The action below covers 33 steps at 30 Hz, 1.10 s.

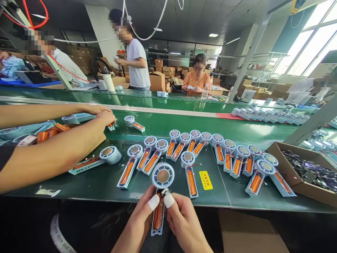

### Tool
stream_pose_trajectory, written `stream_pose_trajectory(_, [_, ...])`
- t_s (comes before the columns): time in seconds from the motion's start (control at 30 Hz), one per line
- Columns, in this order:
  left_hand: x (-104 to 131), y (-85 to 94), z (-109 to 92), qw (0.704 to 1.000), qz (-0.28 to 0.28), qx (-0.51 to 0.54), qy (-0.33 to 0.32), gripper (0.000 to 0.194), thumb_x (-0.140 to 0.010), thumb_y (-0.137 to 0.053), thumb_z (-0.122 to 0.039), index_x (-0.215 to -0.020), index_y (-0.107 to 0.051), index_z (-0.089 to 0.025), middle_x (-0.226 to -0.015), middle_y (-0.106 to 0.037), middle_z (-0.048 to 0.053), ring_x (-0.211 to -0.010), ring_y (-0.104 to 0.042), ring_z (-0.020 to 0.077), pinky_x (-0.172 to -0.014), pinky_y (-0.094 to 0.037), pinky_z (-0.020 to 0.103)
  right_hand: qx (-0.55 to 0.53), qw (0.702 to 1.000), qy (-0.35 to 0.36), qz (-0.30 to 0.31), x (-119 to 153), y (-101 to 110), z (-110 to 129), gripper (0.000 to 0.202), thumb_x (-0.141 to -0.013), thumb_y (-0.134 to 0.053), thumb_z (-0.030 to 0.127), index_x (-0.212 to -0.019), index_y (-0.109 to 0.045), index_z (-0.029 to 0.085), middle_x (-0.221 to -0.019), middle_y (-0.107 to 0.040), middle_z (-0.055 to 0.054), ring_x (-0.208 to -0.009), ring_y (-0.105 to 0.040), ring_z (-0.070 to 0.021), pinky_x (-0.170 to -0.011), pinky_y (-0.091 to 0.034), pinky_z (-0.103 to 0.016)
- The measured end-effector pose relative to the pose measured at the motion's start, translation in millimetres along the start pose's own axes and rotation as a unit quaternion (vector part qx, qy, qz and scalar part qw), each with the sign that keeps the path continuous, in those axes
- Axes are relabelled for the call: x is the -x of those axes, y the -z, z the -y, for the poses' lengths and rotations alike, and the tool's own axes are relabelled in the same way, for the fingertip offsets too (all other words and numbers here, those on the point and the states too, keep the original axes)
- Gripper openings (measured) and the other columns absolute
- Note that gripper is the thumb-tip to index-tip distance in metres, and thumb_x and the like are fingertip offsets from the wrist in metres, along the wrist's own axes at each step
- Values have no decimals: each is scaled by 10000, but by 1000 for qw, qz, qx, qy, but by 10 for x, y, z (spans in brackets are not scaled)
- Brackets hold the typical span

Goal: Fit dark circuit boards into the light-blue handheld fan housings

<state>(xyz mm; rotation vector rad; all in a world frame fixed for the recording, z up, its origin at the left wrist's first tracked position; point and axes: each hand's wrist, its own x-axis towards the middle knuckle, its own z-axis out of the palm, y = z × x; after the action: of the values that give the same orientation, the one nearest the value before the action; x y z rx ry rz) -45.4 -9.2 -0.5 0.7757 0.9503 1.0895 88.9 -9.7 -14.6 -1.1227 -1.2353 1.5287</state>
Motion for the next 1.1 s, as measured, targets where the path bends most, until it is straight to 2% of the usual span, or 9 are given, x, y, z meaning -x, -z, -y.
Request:
stream_pose_trajectory(0.23, [24,-99,131,979,-133,-151,-42,512,-843,-631,-546,-1243,-654,-227,-1259,-702,95,-1291,-559,314,-1037,-471,360,18,998,18,-53,73,-23,13,548,-907,-507,707,-706,-481,197,-517,-363,83,-430,-308,-63,-401,-273,-183])
stream_pose_trajectory(0.33, [-32,-89,198,967,-192,-168,-26,488,-867,-584,-538,-1245,-646,-236,-1323,-677,97,-1302,-565,296,-1017,-497,348,75,987,73,-118,177,-72,-68,463,-929,-560,607,-1071,-616,170,-601,-505,46,-513,-453,-103,-488,-390,-195])
stream_pose_trajectory(0.47, [-107,-60,174,966,-187,-177,-12,479,-866,-589,-509,-1255,-635,-233,-1327,-675,100,-1290,-577,303,-973,-534,361,202,949,146,-193,235,-118,-224,491,-975,-507,514,-1339,-584,193,-914,-722,-85,-804,-681,-213,-741,-555,-285])
stream_pose_trajectory(0.57, [-125,-62,151,979,-148,-139,10,500,-874,-591,-508,-1290,-618,-232,-1355,-659,102,-1276,-590,317,-945,-555,372,270,919,180,-222,192,-114,-265,441,-1022,-410,401,-1377,-585,205,-1241,-694,-142,-1102,-676,-277,-929,-548,-356])
stream_pose_trajectory(0.67, [-105,-108,202,988,-116,-103,19,555,-920,-522,-515,-1402,-529,-241,-1486,-554,84,-1396,-478,302,-1052,-501,383,366,889,178,-209,139,-107,-252,477,-1029,-346,292,-1466,-509,190,-1090,-736,-149,-914,-736,-252,-778,-594,-312])
stream_pose_trajectory(0.8, [-51,-203,296,979,-151,-132,-21,654,-966,-409,-563,-1538,-326,-256,-1656,-287,36,-1539,-197,239,-1240,-241,404,546,805,161,-170,123,-120,-269,653,-942,-399,167,-1585,-294,205,-853,-736,-102,-590,-703,-218,-514,-536,-256])
stream_pose_trajectory(0.9, [-48,-204,289,978,-153,-142,-4,669,-961,-419,-575,-1543,-306,-264,-1658,-280,40,-1540,-191,239,-1250,-205,433,623,762,127,-125,139,-122,-293,870,-817,-495,104,-1613,-160,208,-817,-747,-87,-513,-685,-219,-438,-475,-240])
stream_pose_trajectory(1.0, [-97,-133,252,981,-136,-134,28,615,-946,-482,-552,-1477,-423,-247,-1578,-439,91,-1490,-336,273,-1216,-290,454,623,772,106,-70,148,-112,-292,915,-803,-523,115,-1617,-113,190,-934,-765,-121,-620,-731,-252,-509,-525,-262])
stream_pose_trajectory(1.1, [-158,-61,247,988,-106,-99,51,591,-928,-516,-568,-1388,-524,-198,-1360,-654,145,-1308,-576,300,-1112,-438,449,574,810,115,-41,148,-114,-311,914,-833,-484,140,-1617,-15,151,-1285,-664,-216,-814,-757,-277,-587,-571,-291])
